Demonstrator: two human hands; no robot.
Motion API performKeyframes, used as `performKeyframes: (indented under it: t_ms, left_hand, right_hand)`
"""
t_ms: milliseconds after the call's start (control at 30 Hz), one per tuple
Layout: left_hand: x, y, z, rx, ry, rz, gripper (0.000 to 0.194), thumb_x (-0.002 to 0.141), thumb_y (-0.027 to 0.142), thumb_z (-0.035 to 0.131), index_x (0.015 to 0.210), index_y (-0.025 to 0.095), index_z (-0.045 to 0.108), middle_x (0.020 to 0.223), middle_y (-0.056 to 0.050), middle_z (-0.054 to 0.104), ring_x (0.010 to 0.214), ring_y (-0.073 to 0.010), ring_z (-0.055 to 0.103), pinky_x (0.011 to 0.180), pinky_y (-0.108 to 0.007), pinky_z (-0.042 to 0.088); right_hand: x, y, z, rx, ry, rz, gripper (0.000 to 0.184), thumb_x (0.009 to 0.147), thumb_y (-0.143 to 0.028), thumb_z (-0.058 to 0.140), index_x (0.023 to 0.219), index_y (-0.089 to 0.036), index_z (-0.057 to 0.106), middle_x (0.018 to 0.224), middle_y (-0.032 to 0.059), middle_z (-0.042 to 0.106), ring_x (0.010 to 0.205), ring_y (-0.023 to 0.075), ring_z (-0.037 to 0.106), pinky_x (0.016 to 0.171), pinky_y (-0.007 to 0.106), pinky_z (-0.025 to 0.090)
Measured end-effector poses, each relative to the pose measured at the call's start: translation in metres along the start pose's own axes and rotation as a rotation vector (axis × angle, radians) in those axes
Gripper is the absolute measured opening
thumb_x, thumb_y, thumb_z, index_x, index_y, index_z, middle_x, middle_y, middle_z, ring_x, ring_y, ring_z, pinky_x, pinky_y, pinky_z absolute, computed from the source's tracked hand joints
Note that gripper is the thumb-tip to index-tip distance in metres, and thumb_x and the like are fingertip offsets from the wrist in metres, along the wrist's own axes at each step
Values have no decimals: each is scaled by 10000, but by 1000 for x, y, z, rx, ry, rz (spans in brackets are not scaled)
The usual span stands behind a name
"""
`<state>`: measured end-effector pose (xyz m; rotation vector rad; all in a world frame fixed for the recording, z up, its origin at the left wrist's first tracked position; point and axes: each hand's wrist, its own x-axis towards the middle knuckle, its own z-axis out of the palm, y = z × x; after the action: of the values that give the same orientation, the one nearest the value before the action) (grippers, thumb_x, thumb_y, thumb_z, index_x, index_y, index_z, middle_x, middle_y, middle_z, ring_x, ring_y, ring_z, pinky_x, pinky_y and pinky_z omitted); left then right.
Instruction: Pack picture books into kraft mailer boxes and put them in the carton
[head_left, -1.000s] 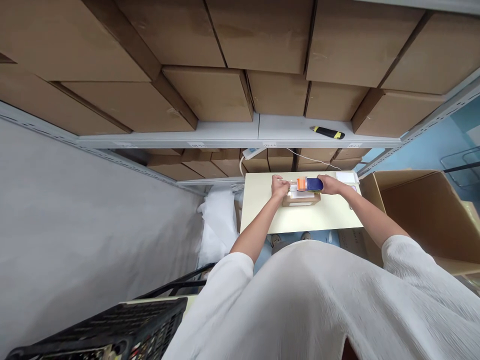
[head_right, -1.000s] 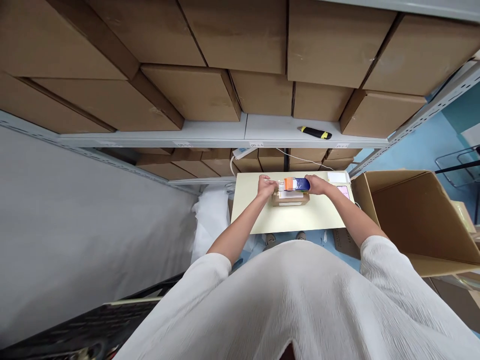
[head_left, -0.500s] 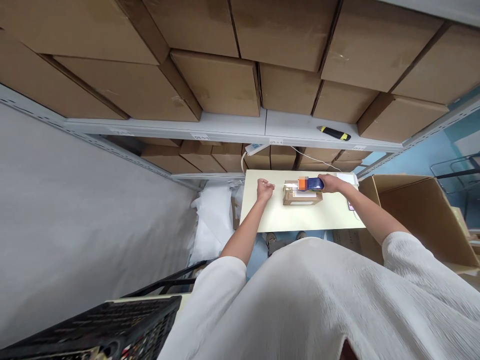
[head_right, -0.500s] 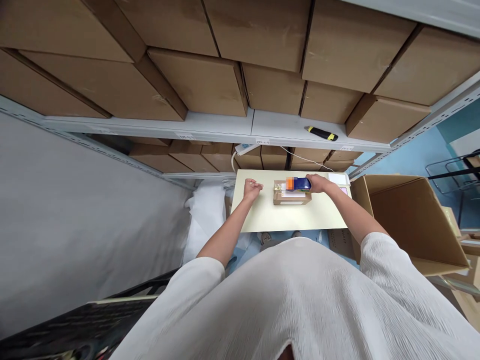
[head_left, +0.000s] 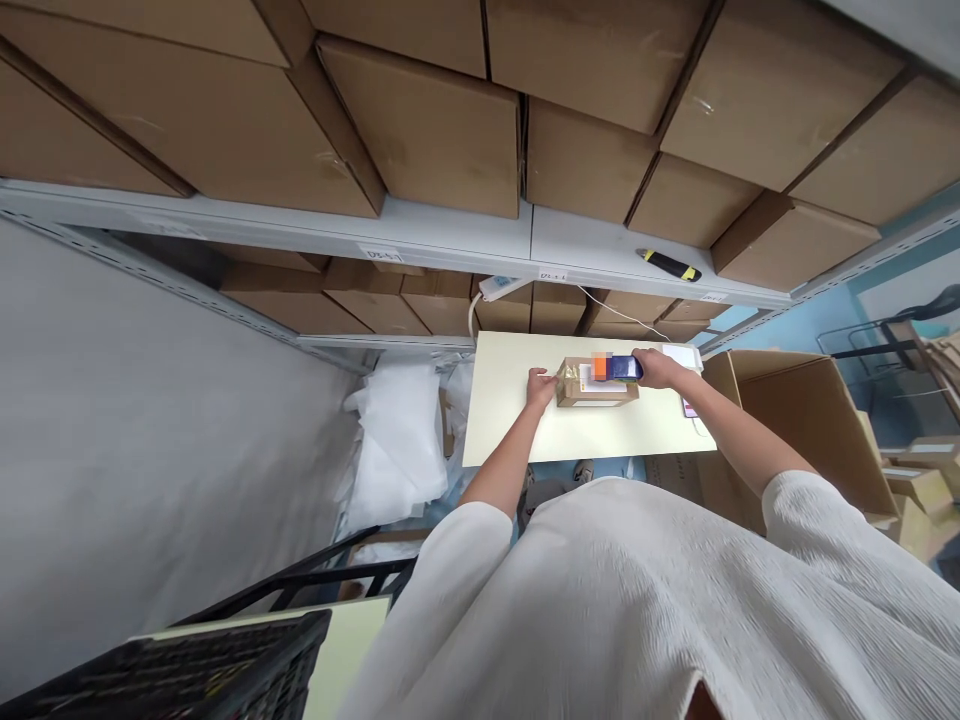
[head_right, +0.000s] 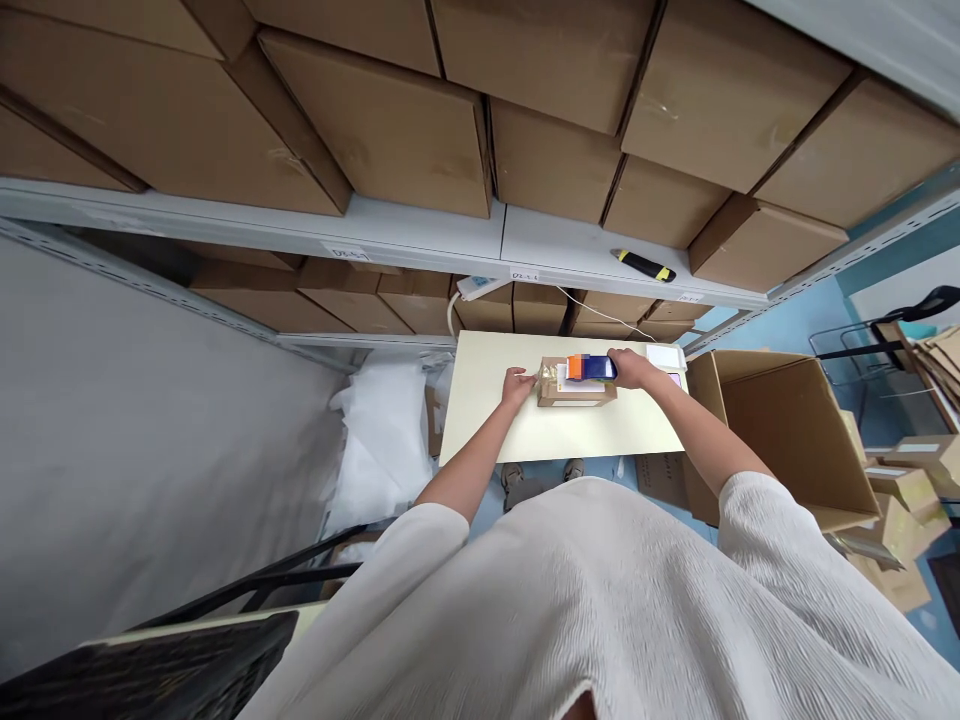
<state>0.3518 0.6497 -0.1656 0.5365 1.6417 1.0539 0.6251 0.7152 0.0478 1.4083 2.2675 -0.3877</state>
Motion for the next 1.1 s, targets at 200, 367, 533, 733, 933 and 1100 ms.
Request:
performKeyframes:
  t_ms: [200, 367, 533, 733, 933, 1100]
  left_hand:
    - [1, -2, 11, 171, -7, -26, 558, 905, 277, 836, 1379, 220, 545, 1136, -104, 764, 1132, -276, 773, 1035, -409, 587]
    - [-6, -2, 2, 211, -51, 100, 589, 894, 178, 756, 1450, 238, 570, 1211, -93, 779, 1152, -240, 780, 1067, -403, 602]
    - [-19, 15, -2, 287, -164, 179, 614, 903, 122, 683, 1501, 231, 592, 1397, -142, 766, 1328, -299, 737, 1174, -483, 562]
    - [-38, 50, 6, 672, -401, 650, 893, 916, 151, 709, 1747, 222, 389, 1733, -155, 539, 1645, -336, 467, 1370, -487, 357]
    - [-44, 61, 6, 1038, -531, 582, 1066, 964, 193, 696, 1833, 187, 79, 1873, -215, 267, 1772, -325, 194, 1407, -524, 227]
    - [-46, 64, 5, 1127, -540, 537, 1034, 1003, 235, 661, 1836, 216, 49, 1886, -185, 241, 1783, -291, 143, 1417, -510, 194]
  right_hand:
    - [0, 0, 4, -13, -5, 14, 368, 918, -295, 823, 1214, -213, 620, 1238, 142, 756, 1106, 289, 692, 744, 298, 464]
    - [1, 2, 9, 6, 5, 10, 374, 909, -281, 822, 1214, -215, 615, 1222, 142, 752, 1121, 305, 679, 799, 315, 481]
    - [2, 6, 15, 69, 46, -40, 399, 906, -264, 805, 1243, -211, 598, 1205, 141, 741, 1123, 313, 672, 827, 324, 492]
    - [-1, 9, 20, 157, 101, -104, 404, 864, -177, 786, 1224, -214, 607, 1223, 127, 723, 1094, 292, 679, 889, 329, 516]
    - [-1, 11, 13, 120, 46, -105, 351, 892, -176, 801, 1188, -216, 616, 1234, 141, 739, 1113, 298, 692, 823, 315, 492]
    - [-3, 15, 13, 117, 7, -120, 361, 911, -251, 824, 1207, -223, 618, 1260, 135, 750, 1094, 288, 707, 759, 311, 470]
